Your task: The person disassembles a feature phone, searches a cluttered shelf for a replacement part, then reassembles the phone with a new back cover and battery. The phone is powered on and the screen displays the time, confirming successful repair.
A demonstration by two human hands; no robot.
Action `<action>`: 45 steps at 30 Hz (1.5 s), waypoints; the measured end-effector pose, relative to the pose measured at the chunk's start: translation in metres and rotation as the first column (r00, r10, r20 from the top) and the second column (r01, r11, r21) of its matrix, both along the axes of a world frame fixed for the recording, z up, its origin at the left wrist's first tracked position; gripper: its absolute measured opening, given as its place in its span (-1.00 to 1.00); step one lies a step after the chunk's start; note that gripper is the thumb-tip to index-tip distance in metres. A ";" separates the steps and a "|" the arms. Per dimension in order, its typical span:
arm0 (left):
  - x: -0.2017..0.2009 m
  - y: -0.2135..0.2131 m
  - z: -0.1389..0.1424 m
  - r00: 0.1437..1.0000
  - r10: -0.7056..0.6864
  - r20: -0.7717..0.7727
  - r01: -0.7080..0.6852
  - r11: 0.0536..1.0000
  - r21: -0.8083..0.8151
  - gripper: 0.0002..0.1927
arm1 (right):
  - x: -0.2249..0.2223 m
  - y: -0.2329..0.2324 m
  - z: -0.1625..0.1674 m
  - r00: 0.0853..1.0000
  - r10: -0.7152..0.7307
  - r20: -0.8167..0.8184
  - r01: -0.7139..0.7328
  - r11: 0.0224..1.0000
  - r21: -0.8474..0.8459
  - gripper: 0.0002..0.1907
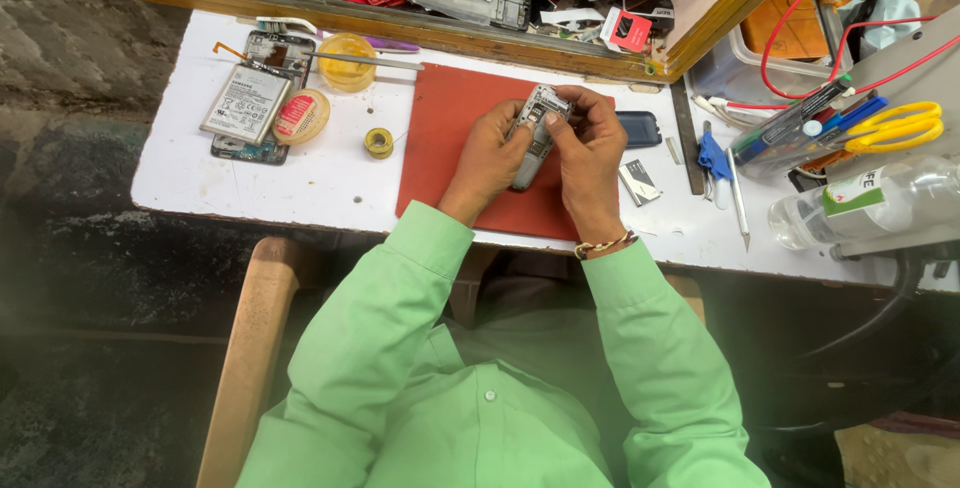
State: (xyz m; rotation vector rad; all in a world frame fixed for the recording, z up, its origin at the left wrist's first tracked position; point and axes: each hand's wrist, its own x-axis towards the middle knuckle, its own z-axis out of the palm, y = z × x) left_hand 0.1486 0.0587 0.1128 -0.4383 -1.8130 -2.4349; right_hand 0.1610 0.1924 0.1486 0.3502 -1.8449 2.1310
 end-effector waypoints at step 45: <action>0.000 0.007 -0.003 0.994 0.113 0.000 -0.112 0.993 -0.027 -0.82 | -0.016 -0.002 0.012 0.998 0.037 0.047 -0.039 0.998 0.044 -0.69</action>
